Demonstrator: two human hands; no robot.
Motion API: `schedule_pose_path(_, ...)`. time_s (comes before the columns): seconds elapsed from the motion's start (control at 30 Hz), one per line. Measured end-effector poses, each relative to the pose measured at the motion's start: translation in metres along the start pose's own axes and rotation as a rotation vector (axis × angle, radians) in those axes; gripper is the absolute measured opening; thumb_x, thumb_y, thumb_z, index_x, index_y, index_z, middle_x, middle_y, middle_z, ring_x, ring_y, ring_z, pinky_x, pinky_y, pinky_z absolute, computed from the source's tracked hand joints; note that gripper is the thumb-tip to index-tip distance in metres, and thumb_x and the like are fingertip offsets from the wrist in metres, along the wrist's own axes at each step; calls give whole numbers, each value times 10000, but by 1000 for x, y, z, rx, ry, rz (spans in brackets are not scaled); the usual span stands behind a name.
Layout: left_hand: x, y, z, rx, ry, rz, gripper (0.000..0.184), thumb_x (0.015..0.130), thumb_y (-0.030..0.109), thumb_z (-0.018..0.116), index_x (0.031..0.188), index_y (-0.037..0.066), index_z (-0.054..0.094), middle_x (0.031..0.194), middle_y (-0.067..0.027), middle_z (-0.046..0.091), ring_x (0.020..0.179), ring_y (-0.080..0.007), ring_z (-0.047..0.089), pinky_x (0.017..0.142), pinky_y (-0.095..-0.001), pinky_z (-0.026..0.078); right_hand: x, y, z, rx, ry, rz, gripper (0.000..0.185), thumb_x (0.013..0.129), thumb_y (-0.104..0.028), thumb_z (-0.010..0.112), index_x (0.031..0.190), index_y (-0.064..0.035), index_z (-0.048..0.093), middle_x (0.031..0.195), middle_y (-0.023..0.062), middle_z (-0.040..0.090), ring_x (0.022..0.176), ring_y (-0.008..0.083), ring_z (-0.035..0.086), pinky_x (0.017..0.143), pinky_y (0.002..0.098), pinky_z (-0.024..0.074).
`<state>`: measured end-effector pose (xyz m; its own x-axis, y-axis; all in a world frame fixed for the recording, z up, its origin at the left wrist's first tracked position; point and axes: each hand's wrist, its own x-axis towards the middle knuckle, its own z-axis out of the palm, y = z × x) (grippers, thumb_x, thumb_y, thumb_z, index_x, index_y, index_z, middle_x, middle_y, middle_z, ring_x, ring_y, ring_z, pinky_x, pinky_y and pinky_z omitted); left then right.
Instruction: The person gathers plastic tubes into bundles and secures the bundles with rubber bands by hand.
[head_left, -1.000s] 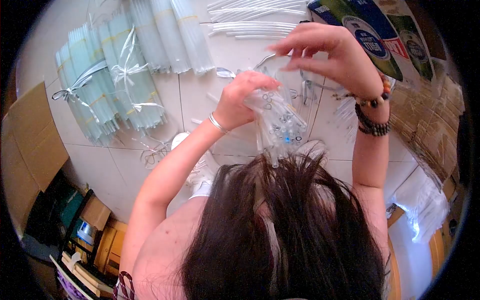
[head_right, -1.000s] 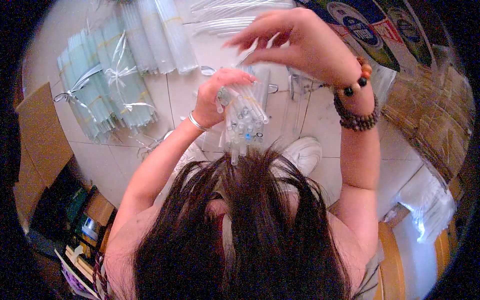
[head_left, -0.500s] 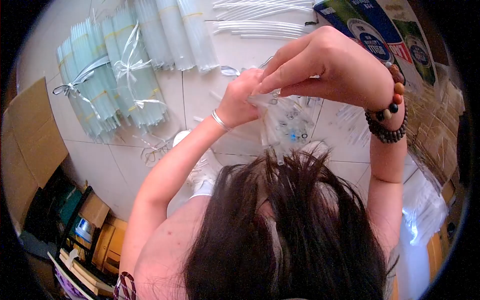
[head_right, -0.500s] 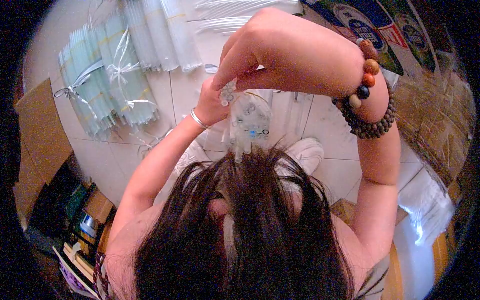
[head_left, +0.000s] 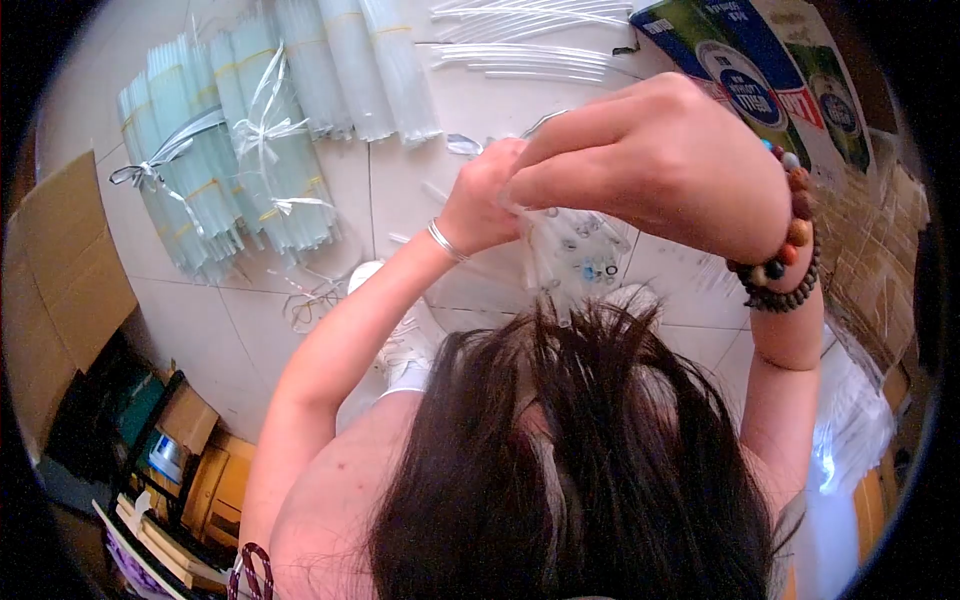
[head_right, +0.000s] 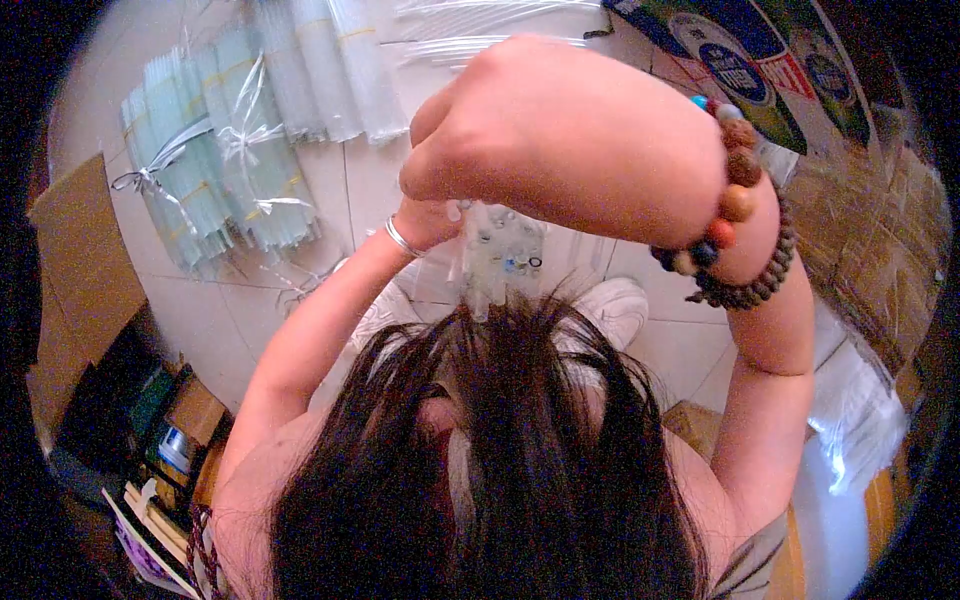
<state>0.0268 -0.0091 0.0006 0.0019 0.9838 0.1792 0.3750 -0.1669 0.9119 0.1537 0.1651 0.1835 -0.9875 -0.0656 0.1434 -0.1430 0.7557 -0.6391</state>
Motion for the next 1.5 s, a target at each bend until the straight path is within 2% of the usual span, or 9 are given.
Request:
schedule_pose_path(0.2,7,0,3,-121,5,28,455,673,90,842,1098,99,680,1068,-66,706,983,-265,669,883,-374,525,-41,-23,-92,-14,43,93,215,868,-107,672,1061,-19,712,1006,110,722,850,241,721,749,296,577)
schedule_pose_path(0.4,11,1,1,-151,-11,93,414,727,83,840,1094,83,649,1095,-77,740,1015,-238,686,911,-363,533,-138,6,-128,122,882,585,234,929,-116,659,1121,13,691,1080,131,719,938,247,717,853,303,568)
schedule_pose_path(0.6,10,1,4,-177,10,117,396,731,74,850,1072,78,649,1094,-94,737,1027,-246,682,918,-368,534,-87,64,-9,586,1076,1033,280,903,-190,701,1145,-48,700,1015,181,723,913,324,691,810,410,563)
schedule_pose_path(0.67,10,0,5,-187,7,108,395,728,70,850,1069,76,650,1095,-97,736,1026,-250,682,915,-369,538,-109,120,55,894,1093,898,278,990,-154,649,1216,4,677,1148,119,722,1016,179,709,911,252,573)
schedule_pose_path(0.77,10,0,5,-188,6,110,400,718,63,850,1065,74,651,1095,-96,736,1019,-251,681,909,-369,543,-101,134,95,1052,1181,992,253,960,-138,686,1128,51,683,1080,170,731,973,211,732,851,252,607)
schedule_pose_path(1.0,14,0,1,-142,-2,147,388,710,56,828,1063,73,669,1084,-93,740,1009,-262,683,903,-376,539,-119,167,110,697,915,1251,281,900,-180,765,1108,3,720,1049,118,747,901,166,732,741,246,585)
schedule_pose_path(1.1,14,-1,1,-158,-10,141,383,707,60,823,1060,76,676,1085,-88,740,1009,-260,683,906,-377,533,-83,115,82,-347,663,1076,290,898,-146,756,1180,-78,739,885,13,712,726,80,627,658,213,514)
schedule_pose_path(1.23,14,-4,2,-198,-9,127,457,677,84,834,1108,98,684,1098,-68,726,1028,-263,672,925,-389,519,-49,68,43,406,329,555,242,817,-138,803,1055,-102,777,873,37,678,710,136,608,641,280,502)
schedule_pose_path(1.5,6,-9,-1,-146,-38,7,563,681,96,846,1209,58,654,1165,-114,678,1046,-311,655,910,-401,521,-15,66,36,533,-40,241,196,812,-102,761,1008,-90,768,879,104,665,783,293,649,710,362,524)
